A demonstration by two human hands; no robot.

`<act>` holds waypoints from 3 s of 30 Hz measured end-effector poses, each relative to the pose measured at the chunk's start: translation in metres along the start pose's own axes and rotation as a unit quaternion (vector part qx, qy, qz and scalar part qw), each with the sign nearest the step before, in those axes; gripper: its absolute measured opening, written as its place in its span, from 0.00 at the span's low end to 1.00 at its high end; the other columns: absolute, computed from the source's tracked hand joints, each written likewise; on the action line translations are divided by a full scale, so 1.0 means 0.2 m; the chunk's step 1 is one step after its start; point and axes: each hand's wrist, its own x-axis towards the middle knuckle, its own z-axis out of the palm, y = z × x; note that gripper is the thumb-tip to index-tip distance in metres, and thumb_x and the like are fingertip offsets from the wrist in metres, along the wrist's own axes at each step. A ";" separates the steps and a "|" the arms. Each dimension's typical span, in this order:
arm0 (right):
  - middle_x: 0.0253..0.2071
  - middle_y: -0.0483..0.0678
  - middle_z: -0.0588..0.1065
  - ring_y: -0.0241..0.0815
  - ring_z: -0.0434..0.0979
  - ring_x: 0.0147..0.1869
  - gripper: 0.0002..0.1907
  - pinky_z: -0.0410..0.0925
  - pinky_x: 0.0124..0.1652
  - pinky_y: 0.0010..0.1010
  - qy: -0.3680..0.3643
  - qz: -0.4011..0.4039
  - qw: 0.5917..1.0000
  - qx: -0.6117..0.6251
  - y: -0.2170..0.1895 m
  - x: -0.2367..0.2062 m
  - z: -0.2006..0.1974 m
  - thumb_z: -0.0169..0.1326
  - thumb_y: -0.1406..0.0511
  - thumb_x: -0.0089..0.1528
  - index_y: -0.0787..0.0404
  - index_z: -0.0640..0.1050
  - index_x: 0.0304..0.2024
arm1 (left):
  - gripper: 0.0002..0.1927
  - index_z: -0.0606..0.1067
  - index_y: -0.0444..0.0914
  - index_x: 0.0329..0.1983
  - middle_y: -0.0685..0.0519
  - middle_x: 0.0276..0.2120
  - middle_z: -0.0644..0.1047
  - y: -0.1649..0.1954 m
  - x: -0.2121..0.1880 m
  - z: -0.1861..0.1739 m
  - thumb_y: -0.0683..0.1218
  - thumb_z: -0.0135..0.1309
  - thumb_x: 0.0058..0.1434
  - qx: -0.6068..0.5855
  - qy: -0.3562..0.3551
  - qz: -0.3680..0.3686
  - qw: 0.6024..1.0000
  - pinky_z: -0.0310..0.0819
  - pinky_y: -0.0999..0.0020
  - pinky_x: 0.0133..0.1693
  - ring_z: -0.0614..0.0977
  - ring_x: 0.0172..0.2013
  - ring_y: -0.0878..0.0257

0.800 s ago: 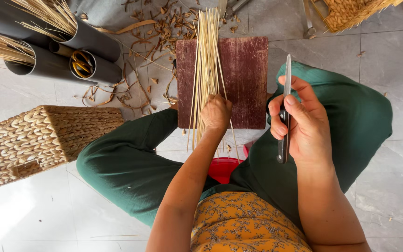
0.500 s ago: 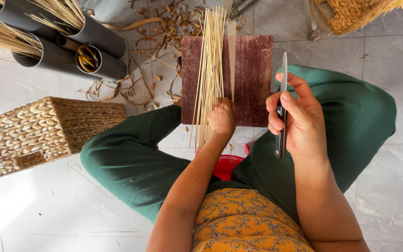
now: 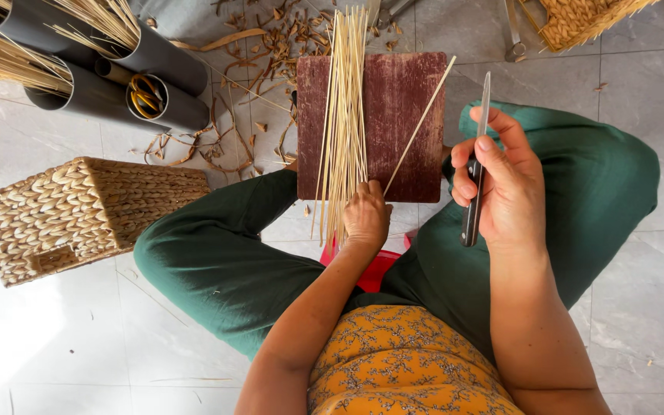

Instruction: The person sits on a low stool and splits bamboo strips into thin skewers, using a small knife to shave and point each stick by hand, then places finished skewers onto a growing pile on a board in front of them.

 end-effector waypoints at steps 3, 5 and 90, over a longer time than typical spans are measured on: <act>0.39 0.52 0.75 0.35 0.68 0.29 0.20 0.61 0.29 0.26 -0.002 0.000 1.000 0.000 -0.01 -0.01 -0.02 0.52 0.63 0.73 0.59 0.69 0.67 | 0.11 0.71 0.36 0.40 0.46 0.38 0.77 0.00 0.01 0.02 0.45 0.60 0.60 0.102 -0.055 0.005 0.993 0.82 0.60 0.31 0.84 0.39 0.54; 0.39 0.52 0.75 0.35 0.68 0.29 0.20 0.61 0.29 0.26 -0.005 0.001 1.000 -0.001 -0.01 -0.02 -0.02 0.53 0.63 0.73 0.59 0.69 0.67 | 0.08 0.72 0.38 0.38 0.47 0.37 0.77 0.00 0.00 0.02 0.43 0.59 0.59 0.094 -0.040 0.012 0.995 0.82 0.60 0.33 0.84 0.39 0.54; 0.34 0.60 0.74 0.36 0.68 0.26 0.26 0.64 0.27 0.24 -0.259 -0.001 0.966 0.014 0.15 -0.84 1.47 0.46 0.64 0.74 0.60 0.57 0.72 | 0.21 0.76 0.41 0.59 0.54 0.30 0.73 -0.54 -0.79 -2.21 0.35 0.62 0.63 -0.342 0.282 0.288 0.849 0.72 0.65 0.36 0.75 0.31 0.59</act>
